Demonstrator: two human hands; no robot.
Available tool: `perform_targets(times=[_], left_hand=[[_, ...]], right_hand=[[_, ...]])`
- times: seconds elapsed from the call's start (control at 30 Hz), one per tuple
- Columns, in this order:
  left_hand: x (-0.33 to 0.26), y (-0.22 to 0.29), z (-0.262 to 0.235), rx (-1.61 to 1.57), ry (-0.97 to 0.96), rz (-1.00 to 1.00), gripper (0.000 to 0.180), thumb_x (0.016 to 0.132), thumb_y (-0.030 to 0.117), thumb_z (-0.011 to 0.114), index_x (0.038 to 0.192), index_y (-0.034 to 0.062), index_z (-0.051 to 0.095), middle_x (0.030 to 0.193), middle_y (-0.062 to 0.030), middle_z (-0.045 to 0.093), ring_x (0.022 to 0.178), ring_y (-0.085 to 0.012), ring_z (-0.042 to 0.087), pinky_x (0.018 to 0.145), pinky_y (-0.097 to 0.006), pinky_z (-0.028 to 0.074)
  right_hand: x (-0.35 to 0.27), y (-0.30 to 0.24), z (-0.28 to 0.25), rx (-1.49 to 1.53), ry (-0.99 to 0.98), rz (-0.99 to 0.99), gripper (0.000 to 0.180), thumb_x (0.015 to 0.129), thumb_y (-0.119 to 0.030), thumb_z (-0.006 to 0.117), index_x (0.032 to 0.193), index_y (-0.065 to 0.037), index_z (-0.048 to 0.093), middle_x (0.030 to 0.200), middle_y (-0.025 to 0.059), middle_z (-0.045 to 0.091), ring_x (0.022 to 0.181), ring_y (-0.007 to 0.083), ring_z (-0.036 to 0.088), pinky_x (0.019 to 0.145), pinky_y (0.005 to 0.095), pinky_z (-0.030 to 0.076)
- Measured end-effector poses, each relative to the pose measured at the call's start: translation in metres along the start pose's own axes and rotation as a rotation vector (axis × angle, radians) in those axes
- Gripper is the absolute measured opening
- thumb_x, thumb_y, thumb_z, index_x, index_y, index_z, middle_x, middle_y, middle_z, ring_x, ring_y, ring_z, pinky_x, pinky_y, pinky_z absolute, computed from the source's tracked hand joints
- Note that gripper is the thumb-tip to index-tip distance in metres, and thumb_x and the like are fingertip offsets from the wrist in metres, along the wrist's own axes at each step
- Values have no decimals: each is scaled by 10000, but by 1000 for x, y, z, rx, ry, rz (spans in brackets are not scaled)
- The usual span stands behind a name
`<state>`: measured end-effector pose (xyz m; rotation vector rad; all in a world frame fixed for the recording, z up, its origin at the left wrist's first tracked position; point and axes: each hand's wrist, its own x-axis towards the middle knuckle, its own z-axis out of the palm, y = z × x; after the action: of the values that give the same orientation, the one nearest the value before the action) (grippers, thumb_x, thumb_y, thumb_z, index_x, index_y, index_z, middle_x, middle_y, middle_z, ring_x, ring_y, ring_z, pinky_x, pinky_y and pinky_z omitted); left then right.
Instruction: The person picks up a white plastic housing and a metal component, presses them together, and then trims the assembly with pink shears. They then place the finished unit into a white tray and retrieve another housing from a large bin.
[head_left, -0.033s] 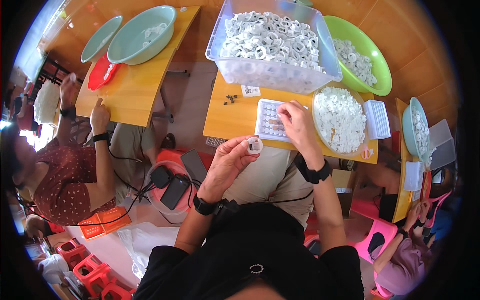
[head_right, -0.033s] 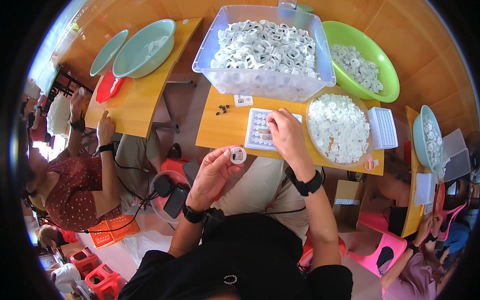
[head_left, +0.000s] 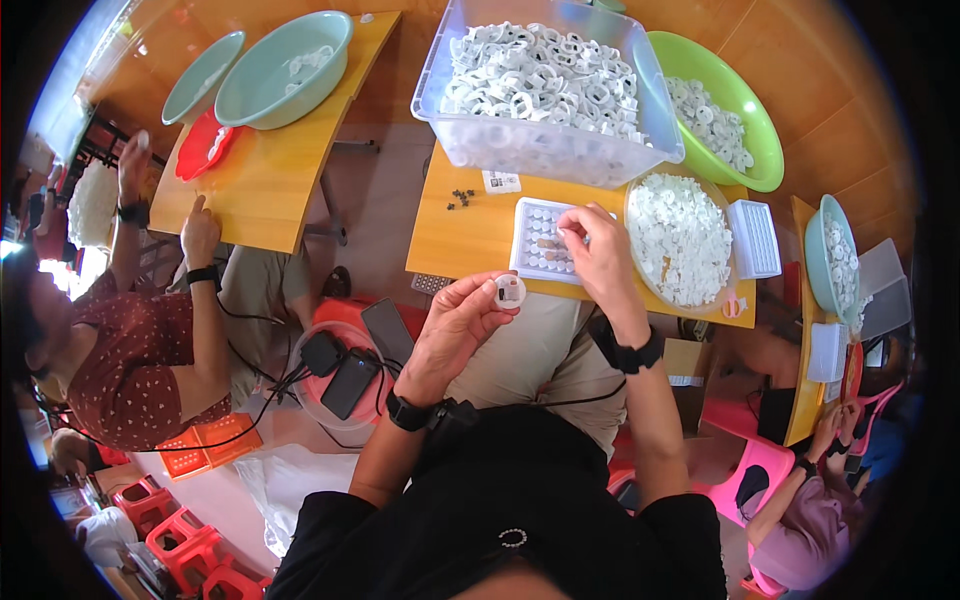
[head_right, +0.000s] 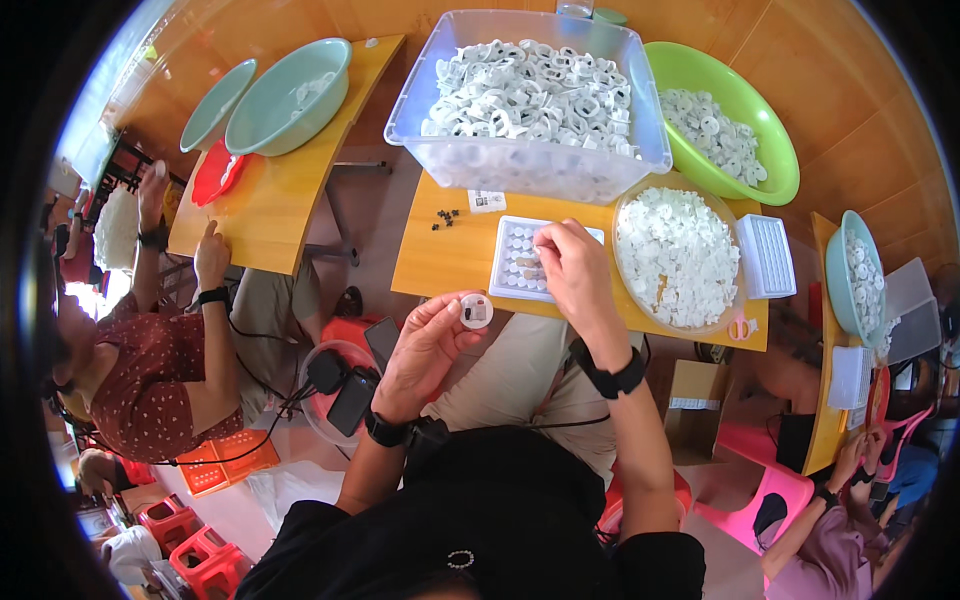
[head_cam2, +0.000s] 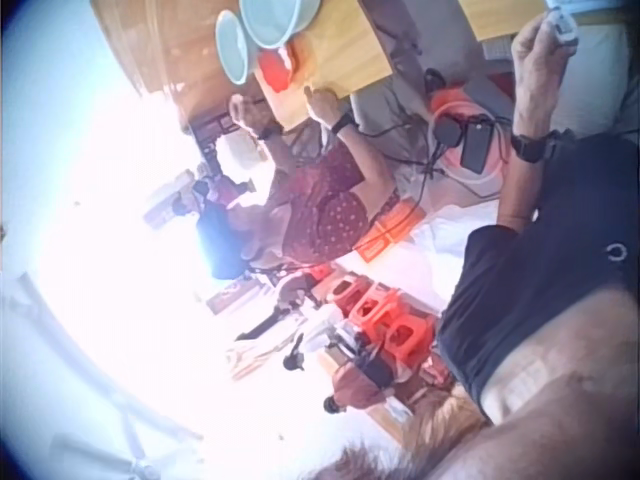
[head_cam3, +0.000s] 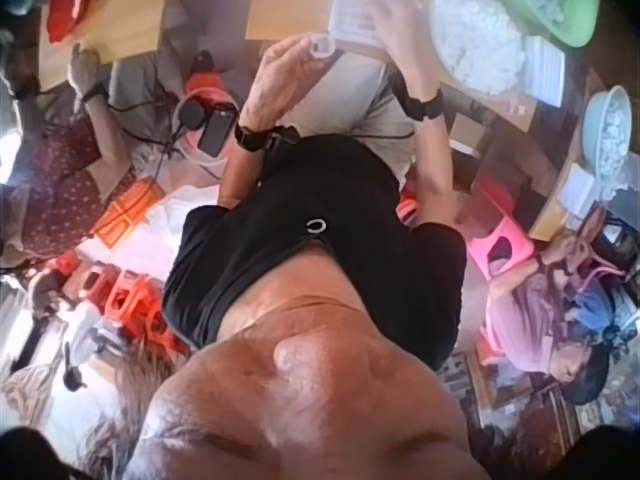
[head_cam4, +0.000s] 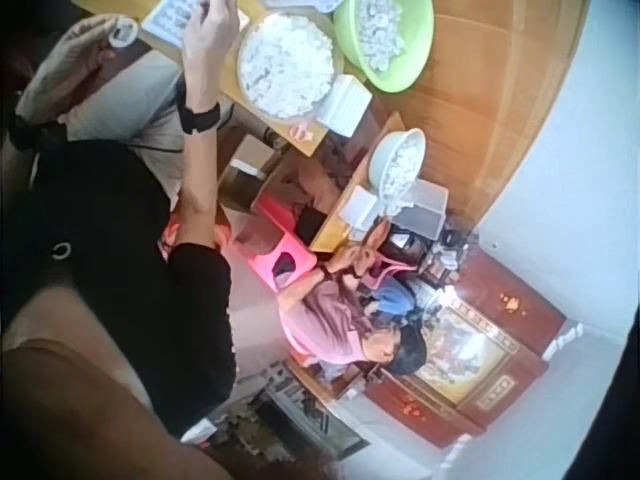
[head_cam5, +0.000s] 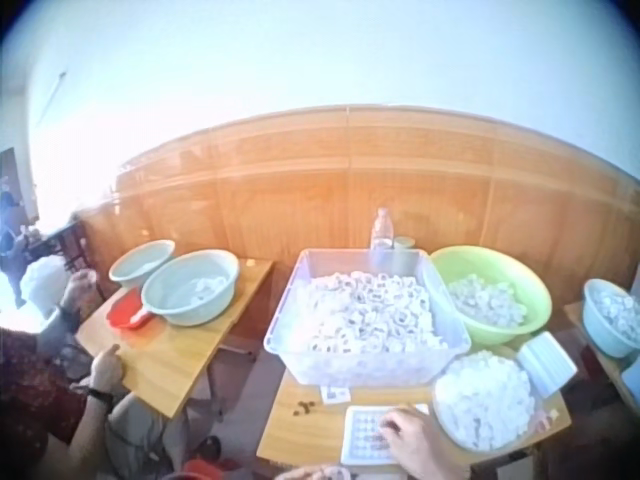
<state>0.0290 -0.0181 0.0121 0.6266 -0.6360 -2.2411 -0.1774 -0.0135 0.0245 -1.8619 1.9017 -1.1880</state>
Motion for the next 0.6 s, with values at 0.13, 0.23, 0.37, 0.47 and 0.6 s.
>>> perform_targets(times=[0.13,0.23,0.37,0.47,0.6], left_hand=[[2,-4,2,32,-6,-10,244,908,130,530,1098,-12,589,1003,-87,630,831,-134,624,737,-238,532],[4,-9,8,58,-27,-16,237,906,128,532,1090,-8,596,1005,-85,631,842,-131,622,741,-241,532],[5,-12,9,57,-67,4,211,903,101,523,1071,3,604,1012,-87,630,876,-139,618,757,-257,537],[4,-15,10,71,-73,21,206,895,90,536,1069,5,607,1012,-88,631,879,-132,616,755,-258,538],[2,-15,14,155,-41,47,205,886,81,549,1067,5,608,1009,-88,632,876,-131,615,752,-260,536]], right_hand=[[-26,-47,-13,295,56,156,124,739,55,610,839,-10,576,729,112,547,647,246,574,559,300,449],[-45,-60,-8,285,88,51,124,743,56,610,848,0,573,752,112,547,669,259,573,574,317,449],[-55,-66,-6,215,140,4,124,744,61,607,847,6,566,771,108,544,686,270,568,591,330,451],[-57,-66,-5,121,166,-69,131,743,64,605,857,12,565,781,108,539,700,275,565,601,327,455],[-61,-64,-6,160,138,-56,128,725,76,607,830,9,578,759,109,535,672,263,569,578,317,462]])
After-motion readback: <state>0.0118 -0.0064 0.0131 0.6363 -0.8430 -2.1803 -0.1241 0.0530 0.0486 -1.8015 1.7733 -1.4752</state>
